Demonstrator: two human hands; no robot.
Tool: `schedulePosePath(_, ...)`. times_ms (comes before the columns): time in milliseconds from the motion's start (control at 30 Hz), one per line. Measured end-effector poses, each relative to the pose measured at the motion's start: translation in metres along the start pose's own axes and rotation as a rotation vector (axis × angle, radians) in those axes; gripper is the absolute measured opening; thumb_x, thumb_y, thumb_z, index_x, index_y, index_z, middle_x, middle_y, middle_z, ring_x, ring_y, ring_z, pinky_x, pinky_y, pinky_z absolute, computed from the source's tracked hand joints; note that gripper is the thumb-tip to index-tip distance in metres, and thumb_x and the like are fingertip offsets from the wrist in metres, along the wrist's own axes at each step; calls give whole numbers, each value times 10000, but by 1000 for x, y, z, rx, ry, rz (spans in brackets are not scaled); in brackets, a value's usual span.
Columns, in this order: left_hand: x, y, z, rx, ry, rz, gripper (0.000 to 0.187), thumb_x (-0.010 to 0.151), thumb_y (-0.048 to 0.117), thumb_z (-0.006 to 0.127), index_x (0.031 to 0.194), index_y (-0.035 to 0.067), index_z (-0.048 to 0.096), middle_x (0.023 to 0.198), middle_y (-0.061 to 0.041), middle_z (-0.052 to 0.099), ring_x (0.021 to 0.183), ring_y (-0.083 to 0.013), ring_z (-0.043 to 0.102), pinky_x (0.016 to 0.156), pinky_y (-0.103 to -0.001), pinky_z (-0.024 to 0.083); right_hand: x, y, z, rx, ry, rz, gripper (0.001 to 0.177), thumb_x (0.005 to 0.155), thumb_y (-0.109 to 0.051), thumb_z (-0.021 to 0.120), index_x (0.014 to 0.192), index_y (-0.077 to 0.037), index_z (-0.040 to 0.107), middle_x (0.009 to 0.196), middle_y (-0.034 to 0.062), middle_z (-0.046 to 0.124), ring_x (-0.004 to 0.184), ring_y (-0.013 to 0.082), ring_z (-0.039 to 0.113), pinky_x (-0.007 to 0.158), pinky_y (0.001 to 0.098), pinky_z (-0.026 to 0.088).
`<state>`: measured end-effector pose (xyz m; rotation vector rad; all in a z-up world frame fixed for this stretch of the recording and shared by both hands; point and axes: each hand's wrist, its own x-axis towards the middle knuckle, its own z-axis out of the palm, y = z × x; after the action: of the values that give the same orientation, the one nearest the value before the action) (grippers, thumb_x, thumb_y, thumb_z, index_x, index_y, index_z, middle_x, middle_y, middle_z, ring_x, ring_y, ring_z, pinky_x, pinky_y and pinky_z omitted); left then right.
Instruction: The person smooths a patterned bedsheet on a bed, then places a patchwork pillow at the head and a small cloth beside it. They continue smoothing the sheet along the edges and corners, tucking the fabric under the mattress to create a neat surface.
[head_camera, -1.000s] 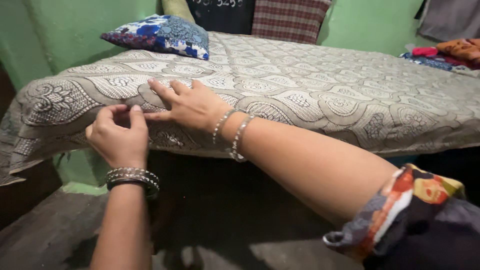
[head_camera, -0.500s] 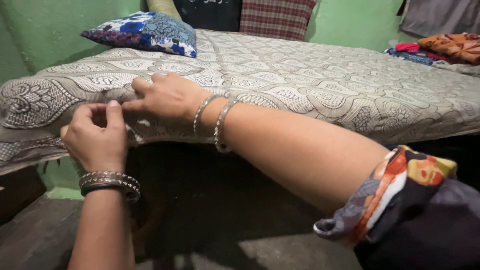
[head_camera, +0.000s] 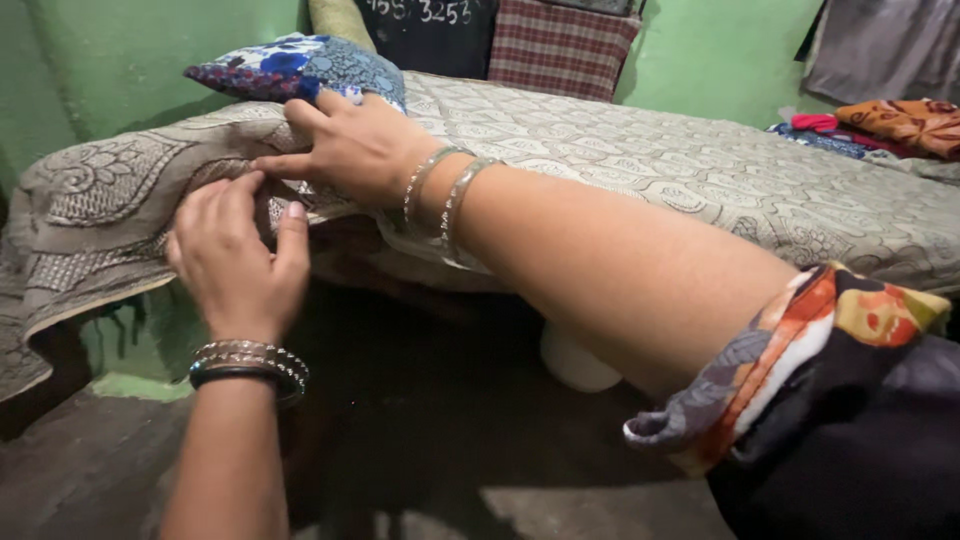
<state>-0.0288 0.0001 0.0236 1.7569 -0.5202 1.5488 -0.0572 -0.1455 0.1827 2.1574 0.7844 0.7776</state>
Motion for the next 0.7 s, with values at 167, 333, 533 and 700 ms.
schedulePosePath(167, 1, -2, -5, -46, -11, 21, 385, 1037, 281, 694, 1289, -2, 631, 1318, -215, 636, 1309, -395, 543, 1135, -512, 398, 3, -5, 7, 287, 32, -19, 567, 874, -265, 725, 1402, -361, 540, 1319, 172, 481, 1161, 381, 567, 881, 466, 541)
schedulePosePath(333, 7, 0, -13, -109, -11, -18, 330, 1005, 235, 685, 1233, 0, 648, 1238, -192, 643, 1232, -396, 551, 1109, -494, 425, 11, -10, -5, 354, -136, 54, 646, 833, -168, 744, 1407, -371, 528, 1270, 160, 509, 1212, 346, 578, 975, 437, 518)
schedulePosePath(533, 12, 4, -25, -13, -28, -112, 296, 965, 276, 708, 1151, 47, 729, 1143, -157, 634, 1134, -383, 535, 1028, -504, 430, 16, 3, -19, 202, -67, -63, 727, 724, -102, 782, 1357, -385, 562, 1314, 179, 467, 1200, 390, 550, 930, 448, 522)
schedulePosePath(700, 24, -5, -22, 86, -50, -95, 478, 1004, 396, 637, 1332, 49, 662, 1301, -143, 635, 1287, -342, 516, 1172, -603, 265, 20, 26, -21, 115, -29, -40, 753, 719, -129, 798, 1395, -340, 540, 1273, 208, 470, 1188, 415, 537, 892, 466, 528)
